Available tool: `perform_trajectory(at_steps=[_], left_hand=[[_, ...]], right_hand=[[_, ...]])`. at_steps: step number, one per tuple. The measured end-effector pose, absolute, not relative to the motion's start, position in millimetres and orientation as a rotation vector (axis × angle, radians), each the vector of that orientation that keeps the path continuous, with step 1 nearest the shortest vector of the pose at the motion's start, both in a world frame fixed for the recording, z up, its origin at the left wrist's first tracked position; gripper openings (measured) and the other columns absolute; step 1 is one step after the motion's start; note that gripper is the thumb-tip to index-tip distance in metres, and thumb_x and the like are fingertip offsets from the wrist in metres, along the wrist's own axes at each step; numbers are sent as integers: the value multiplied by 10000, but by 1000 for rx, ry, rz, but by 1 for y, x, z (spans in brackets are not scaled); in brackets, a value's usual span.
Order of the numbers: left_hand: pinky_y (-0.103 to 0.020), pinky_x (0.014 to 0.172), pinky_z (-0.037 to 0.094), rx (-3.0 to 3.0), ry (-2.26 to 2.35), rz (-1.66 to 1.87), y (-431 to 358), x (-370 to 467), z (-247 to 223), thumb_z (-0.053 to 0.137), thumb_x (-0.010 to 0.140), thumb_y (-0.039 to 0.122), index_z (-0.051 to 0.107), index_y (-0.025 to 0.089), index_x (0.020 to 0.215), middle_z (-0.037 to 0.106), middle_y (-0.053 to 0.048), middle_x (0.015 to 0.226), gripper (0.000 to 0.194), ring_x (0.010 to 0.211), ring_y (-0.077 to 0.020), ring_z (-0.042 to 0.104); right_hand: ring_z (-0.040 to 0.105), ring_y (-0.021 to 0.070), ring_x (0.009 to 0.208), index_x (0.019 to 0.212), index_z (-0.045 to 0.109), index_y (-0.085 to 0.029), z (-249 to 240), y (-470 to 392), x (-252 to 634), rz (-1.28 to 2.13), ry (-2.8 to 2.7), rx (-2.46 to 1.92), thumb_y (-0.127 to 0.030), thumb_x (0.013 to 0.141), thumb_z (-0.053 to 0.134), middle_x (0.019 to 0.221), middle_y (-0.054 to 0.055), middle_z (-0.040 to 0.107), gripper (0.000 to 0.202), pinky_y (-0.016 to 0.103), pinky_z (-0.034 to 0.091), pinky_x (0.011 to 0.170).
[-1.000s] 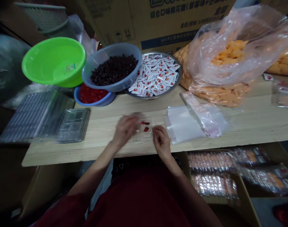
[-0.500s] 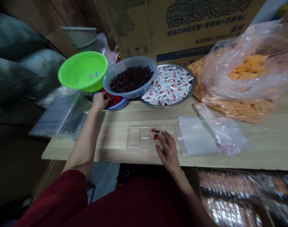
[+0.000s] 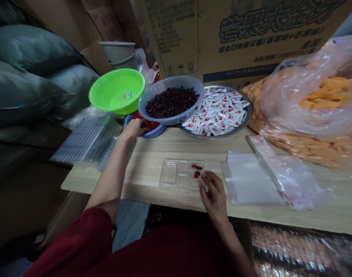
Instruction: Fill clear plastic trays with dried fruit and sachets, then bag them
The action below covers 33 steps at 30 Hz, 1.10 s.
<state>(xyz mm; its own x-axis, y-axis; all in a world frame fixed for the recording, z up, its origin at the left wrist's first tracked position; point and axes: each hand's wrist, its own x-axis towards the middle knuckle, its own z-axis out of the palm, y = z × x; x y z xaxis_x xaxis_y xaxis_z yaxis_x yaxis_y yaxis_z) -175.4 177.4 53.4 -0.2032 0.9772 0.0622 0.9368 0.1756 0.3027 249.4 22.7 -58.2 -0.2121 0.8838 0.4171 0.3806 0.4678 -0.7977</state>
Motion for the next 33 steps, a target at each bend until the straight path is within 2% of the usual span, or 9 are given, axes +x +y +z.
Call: perform_trajectory(at_steps=[3,6,10,13,16,20,25,29,33], left_hand=[[-374,853,480,1866,2236,540,176,-179,54,733,710,204,681,212,802,704,-67,797,106,836,-258,656],[-316,736,480,1636,2074,1012,173,-177,52,723,723,227,651,187,771,659,-31,704,95,693,-186,600],[-239,568,428,1141,1701,1499,167,-174,48,768,692,297,617,174,804,596,25,626,225,526,-104,509],[-237,600,475,1039,1587,1597,161,-170,45,801,658,330,613,174,857,625,22,692,315,545,-88,542],[-253,639,508,1049,1616,1647,157,-168,38,775,681,315,626,174,899,642,11,727,299,585,-101,571],[-281,686,512,1296,2011,1535,155,-170,35,640,769,237,664,181,878,613,12,676,125,634,-140,578],[-380,941,497,1889,2294,956,152,-176,50,562,790,182,743,193,909,723,-64,902,217,905,-231,650],[-342,878,506,2015,2021,499,161,-179,62,590,733,185,771,204,887,752,-62,912,239,856,-226,662],[-299,755,492,1984,1929,365,171,-188,66,634,716,213,750,206,826,734,-39,792,160,757,-206,641]], right_hand=[[587,282,1257,1250,688,-271,-59,23,250,694,-1784,-1077,-226,974,616,1329,119,612,289,523,536,1024],[605,278,1226,1221,698,-264,-59,24,249,698,-1774,-1068,-229,979,606,1311,120,623,261,514,546,1001],[613,275,1216,1198,706,-256,-57,23,249,711,-1758,-1077,-225,982,597,1289,116,636,244,512,542,1002],[618,270,1204,1195,708,-256,-56,23,249,708,-1750,-1087,-226,982,596,1270,114,646,242,503,540,1003],[624,262,1191,1182,711,-254,-56,22,249,706,-1746,-1088,-224,984,590,1248,110,657,234,490,541,1003],[631,254,1178,1153,715,-244,-57,22,250,712,-1737,-1095,-214,980,592,1231,107,664,215,474,541,1000],[635,256,1164,1138,718,-240,-59,23,250,705,-1724,-1110,-218,982,583,1211,109,671,208,473,541,993],[639,257,1155,1136,720,-236,-57,24,248,712,-1708,-1116,-222,985,576,1201,111,677,209,476,544,989],[641,265,1149,1135,724,-238,-57,23,249,730,-1691,-1128,-245,987,573,1195,115,683,211,492,541,995]])
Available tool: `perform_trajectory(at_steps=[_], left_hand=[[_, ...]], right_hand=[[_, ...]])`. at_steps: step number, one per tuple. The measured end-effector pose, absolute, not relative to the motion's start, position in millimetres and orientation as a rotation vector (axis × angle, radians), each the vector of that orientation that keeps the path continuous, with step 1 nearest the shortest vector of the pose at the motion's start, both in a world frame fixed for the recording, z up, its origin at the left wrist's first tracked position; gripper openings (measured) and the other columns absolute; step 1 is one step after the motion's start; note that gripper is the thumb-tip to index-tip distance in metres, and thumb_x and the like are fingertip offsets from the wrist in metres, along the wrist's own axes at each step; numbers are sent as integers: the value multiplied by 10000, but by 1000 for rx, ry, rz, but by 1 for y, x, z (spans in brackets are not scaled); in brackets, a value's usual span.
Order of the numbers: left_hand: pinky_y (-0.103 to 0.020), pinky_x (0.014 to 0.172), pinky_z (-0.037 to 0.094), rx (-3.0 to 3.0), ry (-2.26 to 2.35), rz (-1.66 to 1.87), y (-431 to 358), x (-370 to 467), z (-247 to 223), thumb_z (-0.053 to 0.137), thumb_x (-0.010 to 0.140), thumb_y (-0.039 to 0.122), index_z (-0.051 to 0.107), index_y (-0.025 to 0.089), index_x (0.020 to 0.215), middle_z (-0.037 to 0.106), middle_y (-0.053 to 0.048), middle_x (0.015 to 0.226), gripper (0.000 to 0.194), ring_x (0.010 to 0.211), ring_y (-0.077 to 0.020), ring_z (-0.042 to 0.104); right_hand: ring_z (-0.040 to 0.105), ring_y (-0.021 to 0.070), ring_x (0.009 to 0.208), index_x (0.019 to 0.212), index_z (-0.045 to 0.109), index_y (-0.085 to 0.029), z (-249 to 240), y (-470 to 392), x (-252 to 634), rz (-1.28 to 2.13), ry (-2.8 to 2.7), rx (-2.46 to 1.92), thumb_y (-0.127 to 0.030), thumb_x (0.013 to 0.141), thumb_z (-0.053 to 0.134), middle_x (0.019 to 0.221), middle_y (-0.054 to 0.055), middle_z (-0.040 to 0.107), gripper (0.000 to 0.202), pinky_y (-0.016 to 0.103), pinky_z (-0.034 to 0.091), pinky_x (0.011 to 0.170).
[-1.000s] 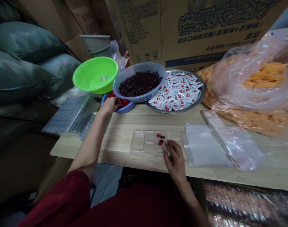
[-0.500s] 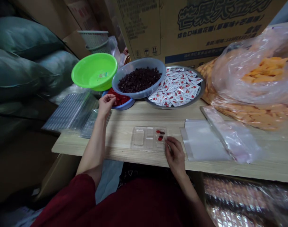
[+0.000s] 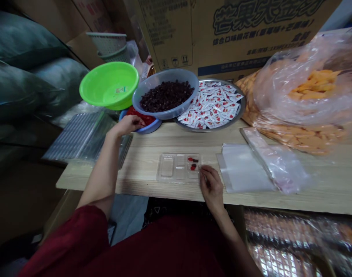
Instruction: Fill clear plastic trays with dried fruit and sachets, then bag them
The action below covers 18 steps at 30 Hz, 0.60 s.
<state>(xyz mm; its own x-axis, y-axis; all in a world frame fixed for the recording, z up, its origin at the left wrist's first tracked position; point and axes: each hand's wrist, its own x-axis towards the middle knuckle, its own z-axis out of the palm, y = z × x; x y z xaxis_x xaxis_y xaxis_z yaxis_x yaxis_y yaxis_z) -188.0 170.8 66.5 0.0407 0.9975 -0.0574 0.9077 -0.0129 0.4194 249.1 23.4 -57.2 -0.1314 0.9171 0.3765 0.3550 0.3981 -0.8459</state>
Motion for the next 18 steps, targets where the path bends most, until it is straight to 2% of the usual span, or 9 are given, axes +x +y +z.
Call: perform_trajectory(at_steps=[2,4,6,8,13,18], left_hand=[[-298,747,484,1972,1978,459,167,-190,68,655,748,235,721,198,815,715,-42,786,101,756,-202,625],[-309,798,485,1976,2079,719,154,-180,71,640,812,257,697,187,861,709,-56,866,103,815,-204,622],[-321,850,485,1961,2117,1041,132,-152,72,598,886,275,677,185,951,700,-65,969,137,889,-205,623],[-322,854,492,1953,1983,1196,104,-105,70,557,946,301,658,197,1025,689,-62,1023,165,918,-202,630],[-351,882,512,2143,1318,650,42,32,41,494,994,228,647,231,1053,699,-73,1049,164,997,-219,659],[-415,874,530,2256,1299,395,34,66,5,560,970,215,659,191,958,715,-107,983,102,974,-266,680]], right_hand=[[642,265,1148,1131,726,-238,-58,23,250,735,-1685,-1137,-247,987,573,1193,114,686,210,494,538,996],[643,261,1145,1128,726,-239,-58,23,250,731,-1673,-1147,-239,985,575,1189,110,688,207,489,535,994],[648,254,1129,1133,721,-241,-56,23,249,725,-1635,-1152,-233,983,579,1174,104,693,207,476,538,981],[653,247,1115,1144,712,-244,-54,23,248,724,-1581,-1155,-238,982,583,1159,99,697,207,462,540,973],[657,233,1095,1123,701,-235,-49,25,248,738,-1542,-1158,-267,999,548,1134,99,702,199,452,542,980],[653,236,1099,1124,699,-232,-47,25,250,736,-1562,-1168,-269,1005,526,1128,106,700,214,469,539,989]])
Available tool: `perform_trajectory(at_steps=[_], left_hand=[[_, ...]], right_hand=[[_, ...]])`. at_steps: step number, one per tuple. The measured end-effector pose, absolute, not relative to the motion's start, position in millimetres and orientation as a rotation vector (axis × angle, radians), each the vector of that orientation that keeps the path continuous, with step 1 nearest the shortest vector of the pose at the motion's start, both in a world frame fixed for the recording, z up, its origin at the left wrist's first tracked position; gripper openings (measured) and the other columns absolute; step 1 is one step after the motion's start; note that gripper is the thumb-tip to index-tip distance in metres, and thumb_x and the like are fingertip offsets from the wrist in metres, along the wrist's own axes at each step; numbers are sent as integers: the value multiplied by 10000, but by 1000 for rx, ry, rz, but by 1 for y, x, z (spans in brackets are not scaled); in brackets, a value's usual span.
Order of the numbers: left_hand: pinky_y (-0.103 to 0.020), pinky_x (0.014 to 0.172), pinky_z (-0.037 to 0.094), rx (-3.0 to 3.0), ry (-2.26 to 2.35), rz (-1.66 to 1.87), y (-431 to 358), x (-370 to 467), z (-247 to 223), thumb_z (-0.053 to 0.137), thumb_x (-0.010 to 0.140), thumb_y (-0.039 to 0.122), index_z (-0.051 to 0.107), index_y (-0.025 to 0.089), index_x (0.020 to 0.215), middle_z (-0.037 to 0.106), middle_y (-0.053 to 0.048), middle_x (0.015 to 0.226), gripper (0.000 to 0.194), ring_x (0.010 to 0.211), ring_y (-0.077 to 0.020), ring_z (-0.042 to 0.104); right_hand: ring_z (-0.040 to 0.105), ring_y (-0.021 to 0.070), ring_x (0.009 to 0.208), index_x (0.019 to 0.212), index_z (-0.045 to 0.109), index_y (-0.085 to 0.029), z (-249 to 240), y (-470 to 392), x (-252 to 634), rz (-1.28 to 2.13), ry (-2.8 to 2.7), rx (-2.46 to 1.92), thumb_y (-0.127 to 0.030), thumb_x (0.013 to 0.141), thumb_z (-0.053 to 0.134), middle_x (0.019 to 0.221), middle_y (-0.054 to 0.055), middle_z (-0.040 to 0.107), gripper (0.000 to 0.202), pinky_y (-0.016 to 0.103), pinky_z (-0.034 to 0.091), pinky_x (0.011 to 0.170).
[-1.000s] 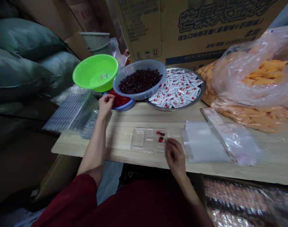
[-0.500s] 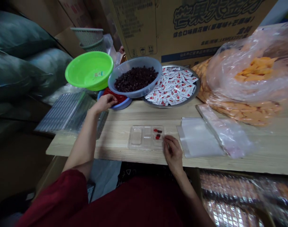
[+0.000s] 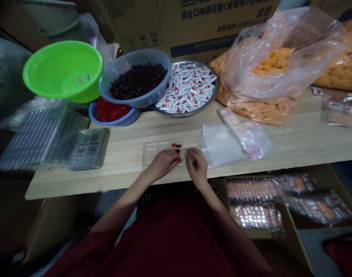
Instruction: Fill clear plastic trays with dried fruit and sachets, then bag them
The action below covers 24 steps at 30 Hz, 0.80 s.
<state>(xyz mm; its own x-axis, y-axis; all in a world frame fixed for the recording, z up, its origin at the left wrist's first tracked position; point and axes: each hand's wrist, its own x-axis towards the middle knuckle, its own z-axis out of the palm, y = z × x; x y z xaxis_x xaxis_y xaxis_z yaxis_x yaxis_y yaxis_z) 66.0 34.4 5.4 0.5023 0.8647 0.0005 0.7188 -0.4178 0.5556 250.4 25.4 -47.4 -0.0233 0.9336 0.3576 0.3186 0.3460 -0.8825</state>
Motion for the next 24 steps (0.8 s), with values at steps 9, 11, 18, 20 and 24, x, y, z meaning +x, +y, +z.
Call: perform_trajectory(at_steps=[9,11,18,20,24], left_hand=[[-412,955,518,2119,1252,632,40,46,-3,573,987,257,718,231,1010,724,-77,1075,149,1067,-233,662],[-424,978,513,2134,1251,653,42,47,-5,579,983,258,727,237,1004,726,-76,1072,152,1088,-238,658],[-364,859,542,2049,1429,809,58,28,27,544,988,257,723,227,1019,720,-73,999,184,952,-214,678],[-356,849,540,2057,1524,914,76,23,42,526,997,281,718,219,1020,725,-76,993,203,932,-213,680],[-379,916,520,2209,1761,805,143,28,70,515,999,273,711,202,1075,735,-108,1070,221,1009,-246,683]], right_hand=[[586,268,1222,1216,697,-275,-47,24,249,698,-1812,-1060,-237,982,573,1235,104,657,268,518,509,1050],[557,275,1259,1246,686,-288,-47,24,248,678,-1895,-1018,-218,975,583,1270,100,642,298,532,491,1072],[542,268,1279,1259,666,-285,-49,25,247,664,-1901,-986,-182,984,569,1293,102,623,309,533,492,1070],[573,262,1238,1155,696,-271,-52,25,247,678,-1831,-995,-189,986,568,1234,101,643,227,512,520,1034],[630,253,1133,933,693,-238,-56,24,245,688,-1690,-1067,-230,983,588,1134,102,667,116,460,560,943]])
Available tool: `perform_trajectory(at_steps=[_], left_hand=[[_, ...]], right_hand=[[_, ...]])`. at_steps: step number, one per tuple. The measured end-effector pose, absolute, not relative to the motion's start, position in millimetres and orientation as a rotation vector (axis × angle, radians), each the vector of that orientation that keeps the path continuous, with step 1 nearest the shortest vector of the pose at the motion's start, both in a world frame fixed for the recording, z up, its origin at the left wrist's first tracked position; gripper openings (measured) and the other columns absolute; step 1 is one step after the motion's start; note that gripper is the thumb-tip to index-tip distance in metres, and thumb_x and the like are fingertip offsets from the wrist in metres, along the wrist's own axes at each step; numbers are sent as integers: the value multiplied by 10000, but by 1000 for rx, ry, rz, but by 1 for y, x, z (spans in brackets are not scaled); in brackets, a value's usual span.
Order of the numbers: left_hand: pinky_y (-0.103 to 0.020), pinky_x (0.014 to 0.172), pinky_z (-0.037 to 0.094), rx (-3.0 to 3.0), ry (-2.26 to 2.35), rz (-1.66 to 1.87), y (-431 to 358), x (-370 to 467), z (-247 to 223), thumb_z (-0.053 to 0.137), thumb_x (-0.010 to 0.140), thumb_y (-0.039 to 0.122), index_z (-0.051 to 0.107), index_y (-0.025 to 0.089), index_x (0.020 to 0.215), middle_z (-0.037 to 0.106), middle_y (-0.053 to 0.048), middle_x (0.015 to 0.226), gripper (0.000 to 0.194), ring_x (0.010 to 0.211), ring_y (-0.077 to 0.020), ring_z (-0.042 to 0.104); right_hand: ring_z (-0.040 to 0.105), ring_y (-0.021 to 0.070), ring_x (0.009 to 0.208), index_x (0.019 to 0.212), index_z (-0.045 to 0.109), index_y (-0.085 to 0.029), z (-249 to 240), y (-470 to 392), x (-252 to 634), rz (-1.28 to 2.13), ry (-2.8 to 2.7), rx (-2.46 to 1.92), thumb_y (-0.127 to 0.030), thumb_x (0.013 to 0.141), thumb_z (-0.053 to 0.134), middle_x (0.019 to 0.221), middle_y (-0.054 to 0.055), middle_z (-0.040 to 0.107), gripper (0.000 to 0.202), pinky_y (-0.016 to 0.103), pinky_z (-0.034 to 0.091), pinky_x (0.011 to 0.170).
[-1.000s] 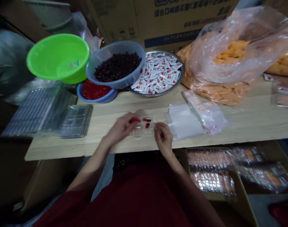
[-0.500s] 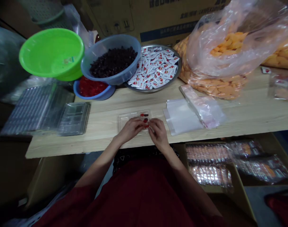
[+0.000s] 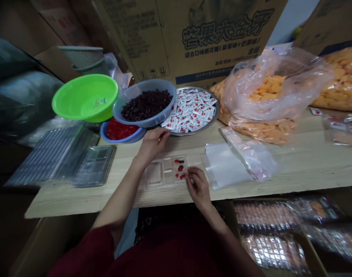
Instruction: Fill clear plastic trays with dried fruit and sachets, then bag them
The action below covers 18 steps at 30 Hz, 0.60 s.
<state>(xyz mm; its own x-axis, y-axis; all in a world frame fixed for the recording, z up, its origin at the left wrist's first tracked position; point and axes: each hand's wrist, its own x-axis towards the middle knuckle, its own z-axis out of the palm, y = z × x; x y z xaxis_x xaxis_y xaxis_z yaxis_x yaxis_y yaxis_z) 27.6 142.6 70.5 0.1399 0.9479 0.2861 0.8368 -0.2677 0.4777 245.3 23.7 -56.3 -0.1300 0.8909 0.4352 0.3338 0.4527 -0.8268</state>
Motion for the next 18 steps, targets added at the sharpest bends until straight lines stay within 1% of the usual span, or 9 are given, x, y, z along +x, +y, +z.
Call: perform_trajectory(at_steps=[2,4,7,11,13,15,17,18], left_hand=[[-406,932,512,2251,1923,490,181,38,77,601,934,224,712,153,1080,718,-168,1123,197,1062,-297,680],[-419,948,501,2222,1991,301,212,51,77,661,868,164,712,100,1072,713,-215,1101,220,1086,-334,679],[-420,965,486,2209,1974,278,237,67,70,662,840,112,717,77,1033,718,-223,1031,203,1077,-340,683],[-430,981,470,2223,1966,288,234,73,65,562,918,125,708,99,1015,703,-210,1056,177,1106,-331,659],[-432,1009,448,2237,1959,400,222,67,69,520,961,163,697,123,981,690,-194,1083,183,1139,-324,629],[-420,1021,434,2240,1891,652,200,55,73,502,991,216,677,155,944,679,-158,1085,192,1132,-304,610],[-393,975,451,2165,1792,925,168,39,75,487,1009,257,654,181,970,674,-114,1050,187,1057,-269,620],[-376,928,466,2090,1757,1005,149,31,73,484,1011,266,639,194,1029,675,-93,1019,172,996,-250,632]], right_hand=[[635,252,1124,977,700,-237,-53,24,246,679,-1669,-1103,-246,991,581,1143,106,671,120,463,554,952],[637,248,1127,1071,703,-243,-44,29,250,667,-1656,-1113,-247,999,569,1153,107,674,152,470,545,974],[650,243,1094,1124,697,-248,-18,50,262,598,-1624,-1086,-240,1000,566,1123,97,689,181,460,544,962],[663,253,1023,1065,705,-242,23,120,277,402,-1678,-1088,-295,1004,554,1051,85,713,171,459,537,934],[662,267,1010,1014,716,-211,34,169,275,350,-1830,-1124,-335,985,581,1033,98,722,186,453,536,914],[663,261,952,936,721,-149,36,218,265,358,-2026,-1236,-341,934,652,936,115,718,205,430,526,908],[663,252,940,841,698,-112,31,257,248,444,-2165,-1431,-306,860,737,904,116,707,199,415,512,920],[664,246,924,791,681,-108,27,271,239,490,-2171,-1515,-266,820,769,879,109,700,183,406,509,913]])
